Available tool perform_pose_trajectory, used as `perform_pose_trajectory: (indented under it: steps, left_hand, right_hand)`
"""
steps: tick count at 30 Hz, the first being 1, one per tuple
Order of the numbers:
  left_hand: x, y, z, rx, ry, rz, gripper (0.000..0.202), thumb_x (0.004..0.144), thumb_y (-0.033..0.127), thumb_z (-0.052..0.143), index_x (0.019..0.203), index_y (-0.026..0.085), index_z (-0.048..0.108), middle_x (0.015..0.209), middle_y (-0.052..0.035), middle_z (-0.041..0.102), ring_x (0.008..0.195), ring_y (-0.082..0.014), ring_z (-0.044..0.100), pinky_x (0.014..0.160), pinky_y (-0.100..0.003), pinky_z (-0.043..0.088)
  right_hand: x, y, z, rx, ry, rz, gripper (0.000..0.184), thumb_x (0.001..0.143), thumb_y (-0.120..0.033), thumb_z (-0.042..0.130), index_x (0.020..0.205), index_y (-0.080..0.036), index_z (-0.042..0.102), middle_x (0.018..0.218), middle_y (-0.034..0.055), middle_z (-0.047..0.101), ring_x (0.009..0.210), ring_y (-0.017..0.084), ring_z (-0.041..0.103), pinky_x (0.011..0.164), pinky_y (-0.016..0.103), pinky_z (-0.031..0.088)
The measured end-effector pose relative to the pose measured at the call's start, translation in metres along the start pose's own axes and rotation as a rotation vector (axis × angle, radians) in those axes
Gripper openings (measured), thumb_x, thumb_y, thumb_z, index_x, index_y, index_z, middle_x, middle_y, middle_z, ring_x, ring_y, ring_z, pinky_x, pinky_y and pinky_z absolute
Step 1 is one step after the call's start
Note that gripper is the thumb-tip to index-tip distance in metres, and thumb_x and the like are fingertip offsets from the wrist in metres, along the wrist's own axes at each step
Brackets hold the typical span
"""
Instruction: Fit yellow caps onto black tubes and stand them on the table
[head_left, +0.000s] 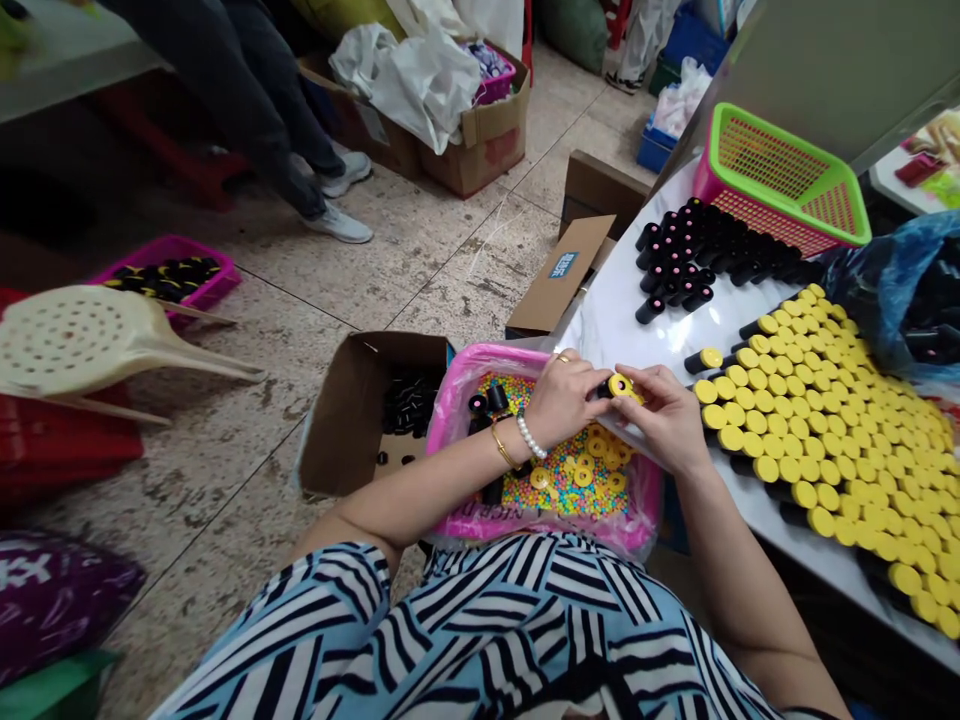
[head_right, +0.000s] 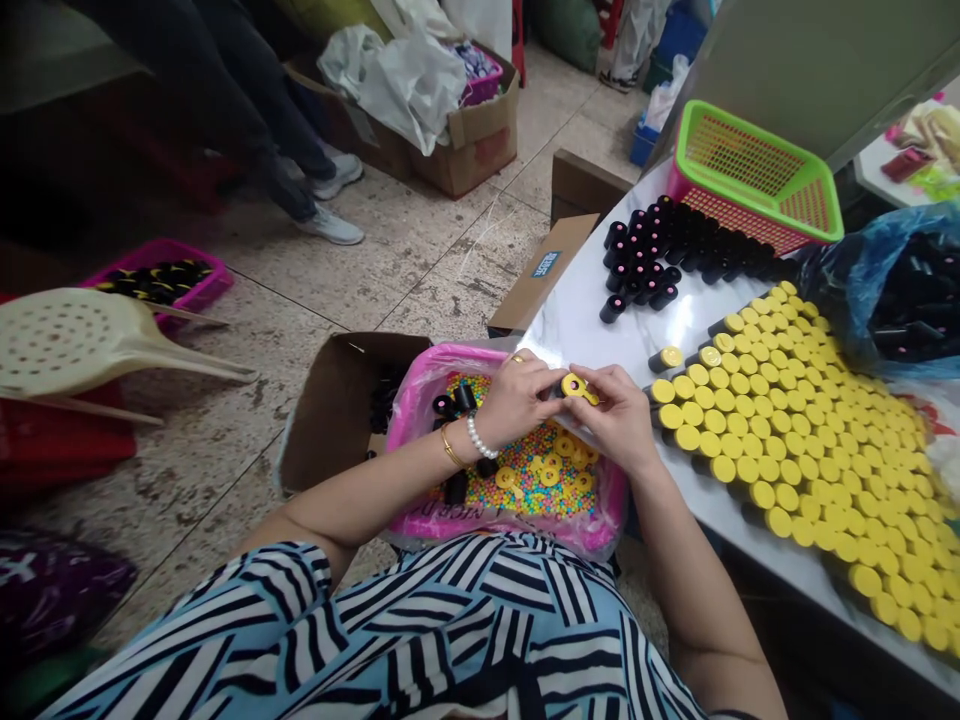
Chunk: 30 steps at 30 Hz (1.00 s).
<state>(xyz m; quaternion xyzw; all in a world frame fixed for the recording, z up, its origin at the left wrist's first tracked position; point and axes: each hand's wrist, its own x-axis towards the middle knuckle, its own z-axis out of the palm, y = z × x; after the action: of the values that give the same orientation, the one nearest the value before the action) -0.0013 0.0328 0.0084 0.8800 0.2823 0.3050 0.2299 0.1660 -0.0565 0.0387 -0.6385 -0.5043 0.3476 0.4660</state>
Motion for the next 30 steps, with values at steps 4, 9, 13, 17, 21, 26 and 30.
perform_pose_trajectory:
  steps: [4,9,13,17,21,26,30]
  left_hand:
    - [-0.001,-0.001,0.002,-0.002,0.015,0.021,0.026,0.095,0.042,0.063,0.098,0.019,0.074,0.074,-0.0043,0.063,0.083,-0.0229,0.052,0.081,-0.036,0.039]
    - [0.0,-0.002,0.0,-0.001,0.007,0.021,0.027,0.093,0.043,0.067,0.101,0.018,0.074,0.077,-0.0044,0.065,0.085,-0.0233,0.052,0.082,-0.036,0.039]
    - [0.001,-0.002,-0.002,-0.004,-0.027,0.009,0.025,0.093,0.042,0.066,0.097,0.018,0.074,0.076,-0.0046,0.065,0.085,-0.0233,0.053,0.083,-0.036,0.04]
    - [0.001,-0.001,0.0,-0.008,-0.022,0.016,0.024,0.093,0.041,0.065,0.093,0.018,0.074,0.075,-0.0047,0.065,0.085,-0.0238,0.054,0.083,-0.037,0.04]
    - [0.002,0.001,-0.001,0.006,-0.045,-0.004,0.02,0.093,0.035,0.065,0.092,0.018,0.074,0.074,-0.0056,0.067,0.084,-0.0241,0.056,0.083,-0.037,0.042]
    - [0.015,0.001,-0.028,-0.189,-0.256,-0.085,0.019,0.09,0.027,0.064,0.103,0.02,0.076,0.07,-0.0025,0.069,0.072,-0.0192,0.062,0.069,-0.03,0.044]
    - [0.03,-0.001,-0.045,-0.668,-0.566,-0.305,0.033,0.098,0.041,0.054,0.109,0.016,0.073,0.065,-0.0002,0.067,0.047,-0.0096,0.057,0.047,-0.021,0.037]
  right_hand:
    - [0.003,-0.004,-0.003,-0.148,0.006,-0.055,0.035,0.084,-0.032,0.076,0.119,-0.027,0.076,0.092,0.0015,0.057,0.068,0.012,0.06,0.058,0.027,0.056]
    - [0.006,-0.01,-0.004,-0.321,0.015,-0.148,0.033,0.085,-0.029,0.075,0.118,-0.025,0.076,0.087,0.0014,0.058,0.071,0.014,0.057,0.06,0.027,0.051]
    - [0.008,-0.015,-0.006,-0.364,-0.009,-0.165,0.03,0.086,-0.03,0.073,0.115,-0.025,0.077,0.085,0.0016,0.058,0.071,0.014,0.057,0.06,0.027,0.048]
    - [0.011,-0.023,-0.006,-0.445,-0.043,-0.197,0.028,0.086,-0.029,0.072,0.113,-0.025,0.077,0.082,0.001,0.059,0.068,0.014,0.056,0.061,0.027,0.047]
    - [0.015,-0.03,-0.007,-0.55,-0.073,-0.25,0.024,0.086,-0.029,0.071,0.109,-0.023,0.078,0.082,0.0011,0.061,0.067,0.013,0.057,0.064,0.028,0.047]
    - [0.016,-0.03,-0.01,-0.611,-0.109,-0.252,0.025,0.085,-0.03,0.073,0.109,-0.022,0.077,0.082,0.0017,0.061,0.07,0.014,0.059,0.066,0.028,0.046]
    - [0.011,-0.023,-0.01,-0.5,-0.094,-0.257,0.027,0.088,-0.03,0.069,0.114,-0.023,0.075,0.085,0.0019,0.059,0.071,0.014,0.058,0.065,0.027,0.046]
